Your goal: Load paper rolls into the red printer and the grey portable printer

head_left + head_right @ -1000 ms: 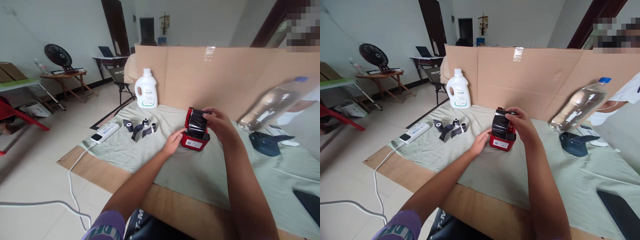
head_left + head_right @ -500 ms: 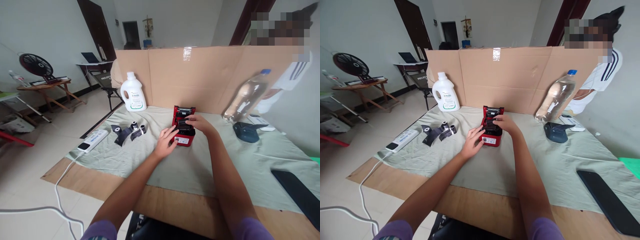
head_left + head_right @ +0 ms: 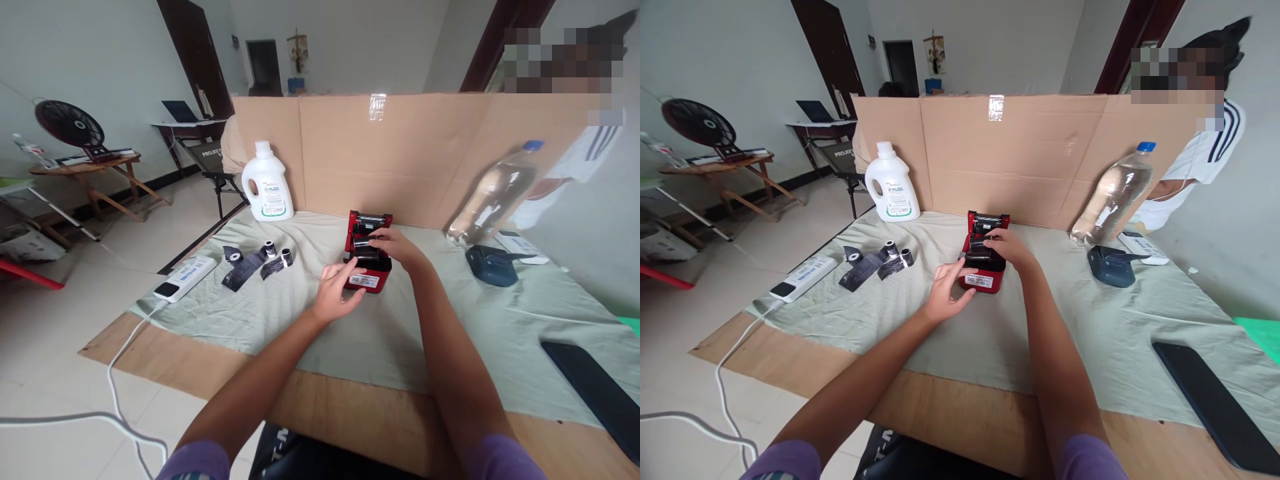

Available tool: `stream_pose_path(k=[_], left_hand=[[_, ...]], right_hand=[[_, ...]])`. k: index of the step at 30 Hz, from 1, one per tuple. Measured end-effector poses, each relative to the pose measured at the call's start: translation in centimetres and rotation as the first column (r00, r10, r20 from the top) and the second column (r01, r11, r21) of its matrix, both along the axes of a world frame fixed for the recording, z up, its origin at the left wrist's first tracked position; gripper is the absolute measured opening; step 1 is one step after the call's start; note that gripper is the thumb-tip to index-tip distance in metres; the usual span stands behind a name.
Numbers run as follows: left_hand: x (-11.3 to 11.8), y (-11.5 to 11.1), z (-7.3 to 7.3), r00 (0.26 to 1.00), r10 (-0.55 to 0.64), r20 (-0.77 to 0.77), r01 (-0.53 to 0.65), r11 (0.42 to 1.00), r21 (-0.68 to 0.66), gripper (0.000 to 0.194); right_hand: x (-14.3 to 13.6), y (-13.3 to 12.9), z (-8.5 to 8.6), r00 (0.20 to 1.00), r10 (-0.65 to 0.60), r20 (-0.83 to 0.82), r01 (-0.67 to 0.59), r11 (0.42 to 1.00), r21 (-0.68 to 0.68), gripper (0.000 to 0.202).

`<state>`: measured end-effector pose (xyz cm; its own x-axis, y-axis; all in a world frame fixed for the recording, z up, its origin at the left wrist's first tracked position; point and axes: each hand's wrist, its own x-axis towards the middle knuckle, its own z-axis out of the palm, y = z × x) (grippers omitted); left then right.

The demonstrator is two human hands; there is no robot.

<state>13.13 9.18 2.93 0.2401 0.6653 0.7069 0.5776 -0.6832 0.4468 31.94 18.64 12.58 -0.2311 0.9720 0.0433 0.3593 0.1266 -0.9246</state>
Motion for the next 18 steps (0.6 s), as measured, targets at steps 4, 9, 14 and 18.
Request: stream_pose_path(k=[4, 9, 14, 18], left_hand=[[0.3, 0.0, 0.2, 0.995, 0.09, 0.033, -0.089, 0.996, -0.016, 0.07], [0.5, 0.1, 0.6, 0.981, 0.155, 0.113, -0.149, 0.987, -0.06, 0.085], [0.6, -0.3, 0.3, 0.99, 0.065, 0.129, -0.056, 0.995, -0.077, 0.07], [1.2, -1.0, -0.1, 0.969, -0.005, 0.249, 0.056, 0.979, -0.198, 0.065]], right_hand=[[-0.8, -0.1, -0.2, 0.998, 0.041, 0.045, -0.04, 0.999, -0.021, 0.017], [-0.3, -1.5, 2.0, 0.992, 0.125, -0.028, -0.125, 0.992, 0.005, 0.022], [-0.3, -2.2, 3.1, 0.982, 0.175, -0.072, -0.17, 0.983, 0.068, 0.025], [-0.6, -1.5, 2.1, 0.992, 0.123, -0.039, -0.121, 0.992, 0.047, 0.022]])
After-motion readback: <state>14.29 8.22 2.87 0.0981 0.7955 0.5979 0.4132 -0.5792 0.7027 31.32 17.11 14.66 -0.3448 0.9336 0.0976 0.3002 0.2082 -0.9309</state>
